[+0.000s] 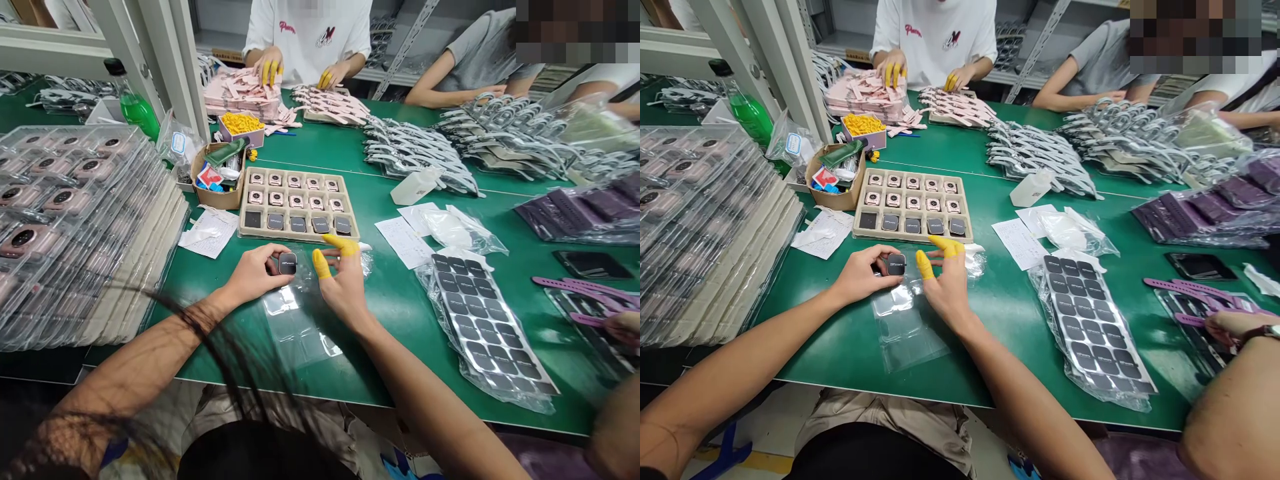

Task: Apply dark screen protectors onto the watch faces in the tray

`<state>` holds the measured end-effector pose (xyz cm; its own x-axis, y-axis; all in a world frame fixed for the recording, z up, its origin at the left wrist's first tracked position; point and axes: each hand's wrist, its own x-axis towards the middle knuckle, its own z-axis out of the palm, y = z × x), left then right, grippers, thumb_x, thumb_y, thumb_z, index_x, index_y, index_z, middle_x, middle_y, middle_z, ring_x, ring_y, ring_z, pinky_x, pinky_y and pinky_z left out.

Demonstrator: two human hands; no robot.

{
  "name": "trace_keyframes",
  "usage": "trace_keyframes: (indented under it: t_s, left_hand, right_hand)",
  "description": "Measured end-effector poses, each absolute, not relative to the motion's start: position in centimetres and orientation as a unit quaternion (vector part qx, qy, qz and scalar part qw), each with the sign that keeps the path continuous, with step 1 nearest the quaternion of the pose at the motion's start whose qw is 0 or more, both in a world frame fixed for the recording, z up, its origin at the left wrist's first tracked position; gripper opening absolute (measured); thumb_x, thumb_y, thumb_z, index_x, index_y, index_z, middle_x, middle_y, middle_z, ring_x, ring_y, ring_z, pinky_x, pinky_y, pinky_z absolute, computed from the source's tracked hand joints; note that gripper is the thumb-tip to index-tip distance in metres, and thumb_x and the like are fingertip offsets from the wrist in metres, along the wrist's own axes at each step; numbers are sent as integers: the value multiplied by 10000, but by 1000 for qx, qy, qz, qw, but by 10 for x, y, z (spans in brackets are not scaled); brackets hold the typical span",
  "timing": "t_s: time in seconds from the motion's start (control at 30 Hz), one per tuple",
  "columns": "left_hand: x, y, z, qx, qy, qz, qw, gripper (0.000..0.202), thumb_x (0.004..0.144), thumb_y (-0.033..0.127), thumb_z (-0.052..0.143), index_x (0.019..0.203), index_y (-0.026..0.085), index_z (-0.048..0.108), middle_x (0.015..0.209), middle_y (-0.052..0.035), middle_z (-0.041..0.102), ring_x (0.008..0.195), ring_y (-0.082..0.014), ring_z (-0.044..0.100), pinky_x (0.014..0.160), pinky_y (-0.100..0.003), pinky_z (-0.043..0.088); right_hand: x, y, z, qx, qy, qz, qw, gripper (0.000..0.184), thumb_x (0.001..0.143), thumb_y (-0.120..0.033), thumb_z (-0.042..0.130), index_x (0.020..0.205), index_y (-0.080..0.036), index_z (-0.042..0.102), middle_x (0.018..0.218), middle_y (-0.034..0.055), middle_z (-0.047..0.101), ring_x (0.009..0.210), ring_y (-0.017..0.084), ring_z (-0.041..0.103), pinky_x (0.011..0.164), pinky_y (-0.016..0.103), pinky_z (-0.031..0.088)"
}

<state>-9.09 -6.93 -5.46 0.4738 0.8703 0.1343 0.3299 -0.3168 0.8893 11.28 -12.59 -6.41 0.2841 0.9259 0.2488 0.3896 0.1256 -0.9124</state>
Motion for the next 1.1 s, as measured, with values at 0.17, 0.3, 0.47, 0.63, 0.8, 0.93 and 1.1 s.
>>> trace_keyframes:
  t_s: [0.17,0.3,0.47,0.63,0.8,0.93,1.1]
  left_hand:
    - [-91,-67,-53,705,415,320,478,482,712,264,889,1178,205,777,867,14,776,726,-148,705,734,-262,553]
    - [-91,-68,-54,696,423,318,486,525,707,339,926,1193,198,785,767,25,735,693,-150,674,718,-269,534]
    - [-90,-67,-55,695,418,320,489,504,704,275,907,1189,204,788,833,23,758,682,-131,669,710,-259,532]
    - [-89,-68,-53,698,428,330,470,478,700,268,918,1150,187,780,831,19,759,673,-125,672,691,-250,540]
    - [-89,-72,-54,733,420,354,402,403,730,249,909,1101,204,760,932,2,797,710,-129,695,708,-254,571]
    - [-88,-76,-59,772,397,365,336,368,778,245,890,1114,201,747,989,-7,804,751,-136,717,728,-259,594]
    - [-88,-77,-60,808,395,341,273,365,791,197,889,1127,207,746,1001,-10,804,792,-162,730,768,-293,594]
  right_hand:
    - [131,-130,-76,-487,-836,16,252,497,1005,-556,672,1487,-438,672,1711,104,400,1502,395,455,1210,641,445]
    - [133,-133,-78,-541,-819,-72,174,554,1044,-528,624,1590,-447,576,1795,101,299,1571,425,321,1186,644,406]
    - [128,-137,-77,-532,-825,-67,179,603,1044,-527,605,1634,-438,521,1788,105,334,1587,406,315,1200,620,384]
    - [124,-132,-77,-547,-797,-11,253,458,1039,-479,618,1487,-401,675,1668,127,529,1544,414,415,1169,660,408]
    - [107,-127,-73,-593,-543,296,516,373,926,-537,760,1191,-275,749,1107,89,784,959,257,731,863,452,617]
    - [91,-126,-67,-573,-393,472,543,546,694,-533,941,1109,-258,714,948,28,767,782,201,710,616,322,584]
    - [88,-125,-64,-577,-365,476,554,484,651,-500,957,1000,-242,743,851,11,768,761,189,697,620,314,581]
